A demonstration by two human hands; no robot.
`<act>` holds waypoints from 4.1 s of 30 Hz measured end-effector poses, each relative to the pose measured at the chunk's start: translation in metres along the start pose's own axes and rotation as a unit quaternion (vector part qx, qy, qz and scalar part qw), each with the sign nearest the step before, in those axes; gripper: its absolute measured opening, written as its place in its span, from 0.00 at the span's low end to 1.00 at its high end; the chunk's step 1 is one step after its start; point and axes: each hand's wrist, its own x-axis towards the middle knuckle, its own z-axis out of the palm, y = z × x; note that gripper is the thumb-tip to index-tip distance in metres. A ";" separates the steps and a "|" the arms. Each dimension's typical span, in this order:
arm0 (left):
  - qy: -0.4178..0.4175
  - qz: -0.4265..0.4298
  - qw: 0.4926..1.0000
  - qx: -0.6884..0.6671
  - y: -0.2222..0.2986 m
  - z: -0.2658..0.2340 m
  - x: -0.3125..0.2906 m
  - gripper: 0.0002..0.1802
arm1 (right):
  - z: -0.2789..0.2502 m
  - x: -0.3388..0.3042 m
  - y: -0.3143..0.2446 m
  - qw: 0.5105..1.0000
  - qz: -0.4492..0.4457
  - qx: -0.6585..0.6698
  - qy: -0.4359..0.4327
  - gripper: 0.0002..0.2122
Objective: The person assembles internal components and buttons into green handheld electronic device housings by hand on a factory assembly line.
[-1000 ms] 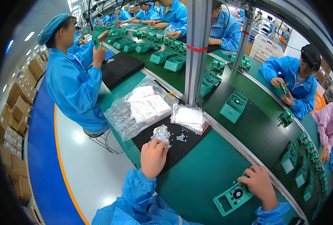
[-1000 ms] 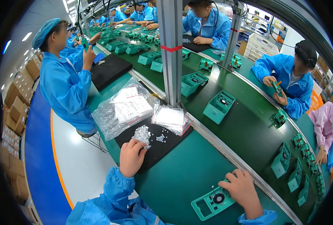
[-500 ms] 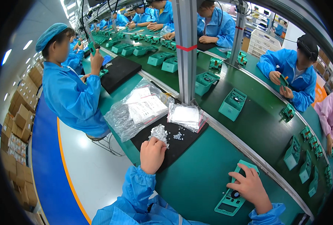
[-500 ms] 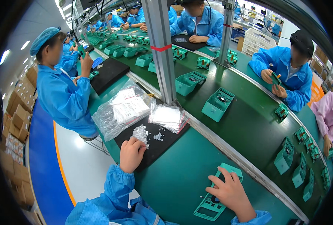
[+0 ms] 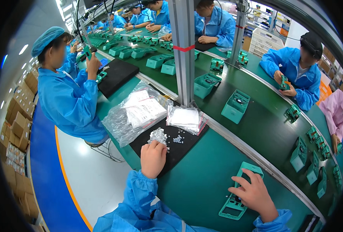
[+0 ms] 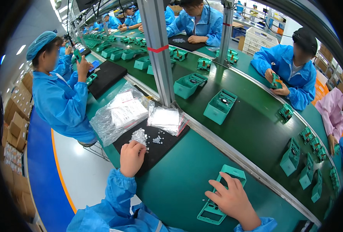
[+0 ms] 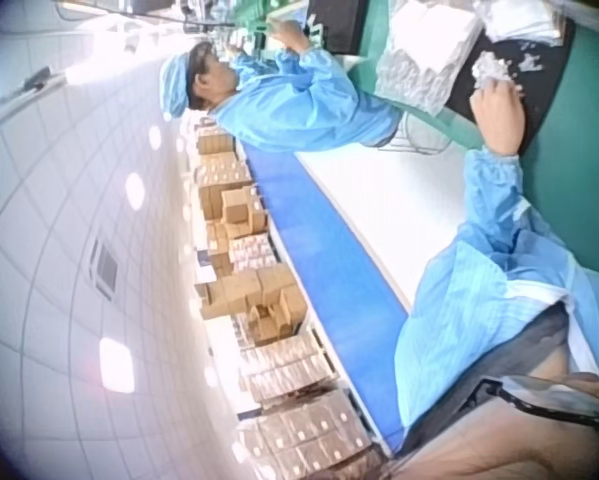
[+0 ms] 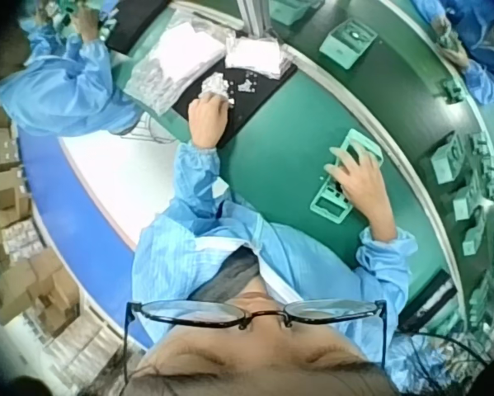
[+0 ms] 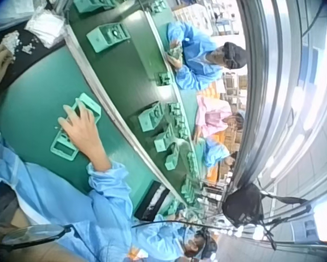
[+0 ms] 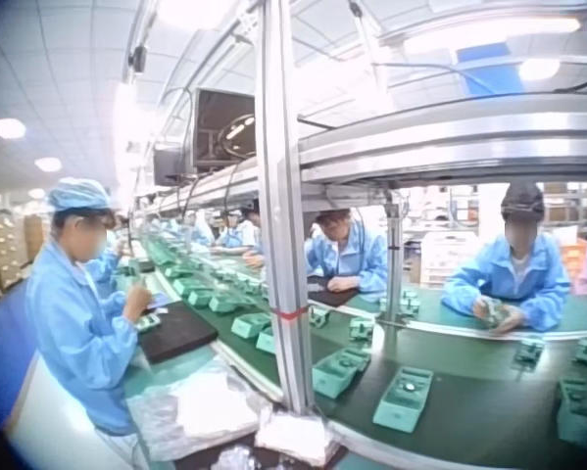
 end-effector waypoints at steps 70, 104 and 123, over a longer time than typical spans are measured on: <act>-0.285 0.402 0.821 -0.288 0.152 0.013 -0.128 0.23 | 0.019 -0.018 0.025 0.959 0.255 0.023 -0.121 0.05; -0.129 0.276 0.896 -0.323 0.092 -0.008 -0.064 0.18 | 0.020 -0.022 0.029 0.911 0.404 0.055 -0.061 0.16; 0.018 0.002 1.000 0.005 0.009 0.027 0.031 0.06 | 0.034 -0.018 0.023 0.932 0.360 0.023 -0.034 0.17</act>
